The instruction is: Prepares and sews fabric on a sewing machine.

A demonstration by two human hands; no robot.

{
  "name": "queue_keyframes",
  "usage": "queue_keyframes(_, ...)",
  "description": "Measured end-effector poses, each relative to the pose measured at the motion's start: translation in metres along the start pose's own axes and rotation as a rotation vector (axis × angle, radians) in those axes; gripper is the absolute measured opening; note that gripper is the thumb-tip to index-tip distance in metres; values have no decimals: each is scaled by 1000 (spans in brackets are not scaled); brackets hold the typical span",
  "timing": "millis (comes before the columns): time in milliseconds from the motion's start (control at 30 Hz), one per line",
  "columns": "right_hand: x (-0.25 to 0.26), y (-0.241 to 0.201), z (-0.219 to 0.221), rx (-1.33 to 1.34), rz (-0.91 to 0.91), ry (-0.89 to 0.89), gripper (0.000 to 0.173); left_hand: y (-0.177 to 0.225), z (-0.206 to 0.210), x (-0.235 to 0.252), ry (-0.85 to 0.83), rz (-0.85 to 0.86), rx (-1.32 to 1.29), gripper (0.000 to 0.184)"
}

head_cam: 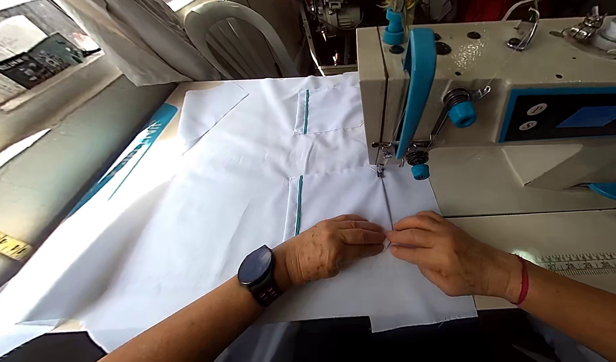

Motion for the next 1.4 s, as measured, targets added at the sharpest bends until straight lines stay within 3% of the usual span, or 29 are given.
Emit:
queue_keyframes(100, 8, 15, -13, 110, 76, 127, 21, 0, 1, -2, 8, -20, -11, 37)
queue_keyframes(333, 36, 7, -2, -91, -198, -45, 25, 0, -2, 0, 46, -61, 1, 29)
queue_keyframes(533, 36, -4, 0, -182, -279, -49, 25, 1, 0, 0, 52, -66, 3, 30)
queue_keyframes(633, 20, -6, 4, -161, -192, -50, 23, 0, 3, -2, 35, -68, -45, 37)
queue_keyframes(700, 4, -3, -1, -93, -100, -55, 31, -3, 3, -3, 29, -80, -65, 39)
queue_keyframes(867, 2, -3, -21, 12, 60, 66, 32, -3, 2, -4, 0, -88, -47, 43)
queue_keyframes(1067, 3, -34, 4, -177, -20, -31, 24, -3, 4, -5, -29, -74, -12, 45)
queue_keyframes(1233, -1, -53, 3, -140, -20, -109, 27, -8, 4, -7, -24, -63, -5, 45)
queue_keyframes(1400, 5, -48, 7, -79, -25, -62, 26, -19, 0, -9, -38, -52, -16, 45)
Point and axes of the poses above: each hand's wrist, its own x-axis towards the middle knuckle, its own z-axis out of the palm, y = z × x, the point moved 5 cm from there along x, towards the middle knuckle
